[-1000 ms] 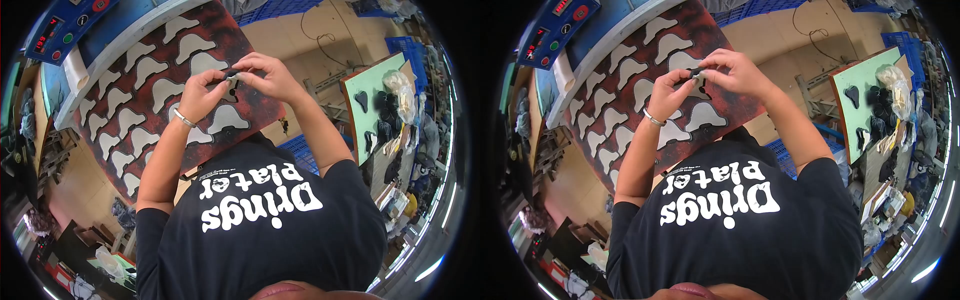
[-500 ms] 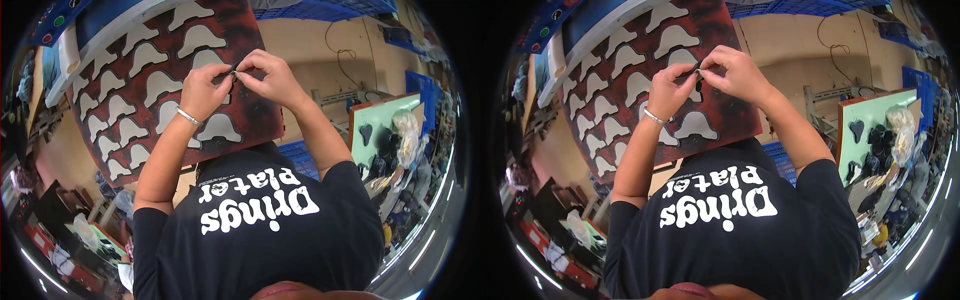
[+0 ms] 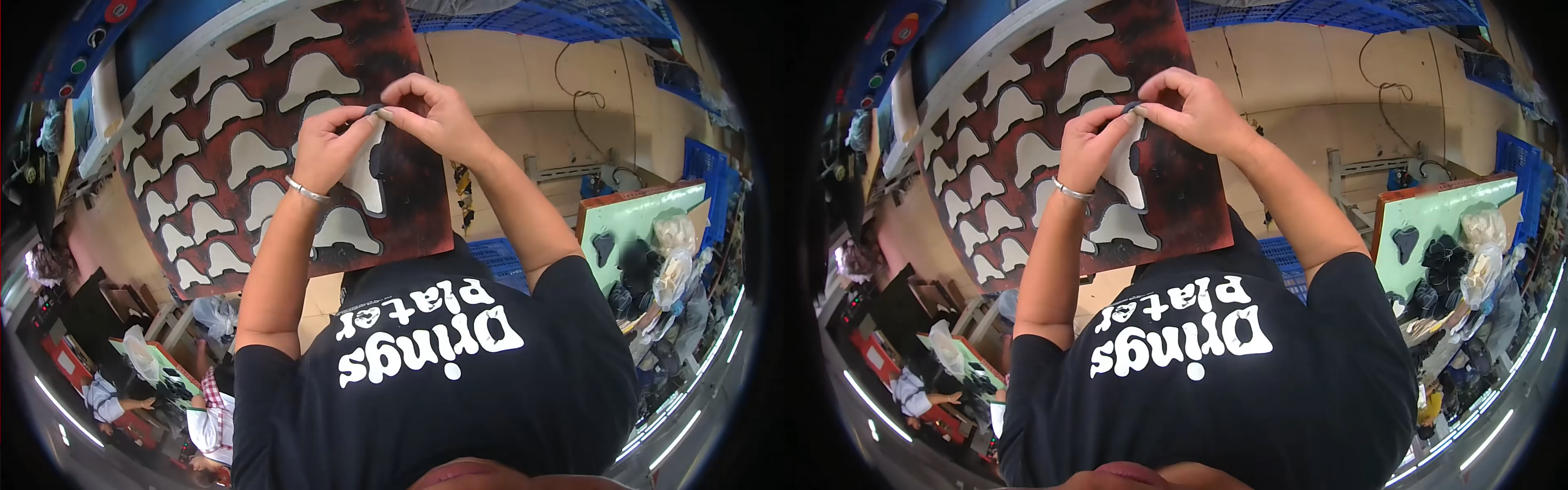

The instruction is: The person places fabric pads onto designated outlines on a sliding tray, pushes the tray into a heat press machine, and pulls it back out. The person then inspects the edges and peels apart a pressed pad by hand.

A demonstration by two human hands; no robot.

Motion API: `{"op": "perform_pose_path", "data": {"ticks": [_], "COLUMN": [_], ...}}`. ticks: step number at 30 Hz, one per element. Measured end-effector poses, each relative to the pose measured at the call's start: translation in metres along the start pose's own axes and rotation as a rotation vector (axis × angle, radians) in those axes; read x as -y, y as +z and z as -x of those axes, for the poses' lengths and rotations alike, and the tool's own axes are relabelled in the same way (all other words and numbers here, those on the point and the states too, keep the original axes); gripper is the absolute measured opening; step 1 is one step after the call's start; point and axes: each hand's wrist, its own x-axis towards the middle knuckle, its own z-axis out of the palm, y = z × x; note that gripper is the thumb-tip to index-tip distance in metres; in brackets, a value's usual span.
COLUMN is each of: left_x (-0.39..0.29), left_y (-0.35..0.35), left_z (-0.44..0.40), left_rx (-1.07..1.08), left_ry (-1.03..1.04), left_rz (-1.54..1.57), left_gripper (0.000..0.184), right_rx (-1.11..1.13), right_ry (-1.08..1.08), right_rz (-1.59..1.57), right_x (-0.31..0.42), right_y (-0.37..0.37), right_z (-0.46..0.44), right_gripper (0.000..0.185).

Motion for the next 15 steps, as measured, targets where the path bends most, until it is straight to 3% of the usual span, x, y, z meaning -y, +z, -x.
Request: {"op": "perform_pose_path", "data": {"ticks": [3,6,11,15], "left_x": [-0.002,0.001,0.002,0.004], "left_y": [0.004,0.01,0.011,-0.002], "left_z": [-0.005,-0.015,-0.048,-0.09], "left_rx": [-0.085,-0.238,-0.367,-0.365], "left_ry": [-0.09,-0.191,-0.232,-0.301], "left_rz": [0.236,0.369,0.251,0.409], "left_gripper": [0.025,0.025,0.024,0.026], "right_rx": [-0.139,-0.116,-0.206,0.05], "right_ry": [0.296,0.379,0.392,0.431], "right_rz": [-0.335,-0.385,-0.455,-0.525], "right_x": [0.001,0.0,-0.019,-0.018], "right_y": [0.011,0.026,0.04,0.012], "right_z": [0.001,0.004,-0.031,-0.058], "right_gripper": [0.031,0.037,0.036,0.04]}}
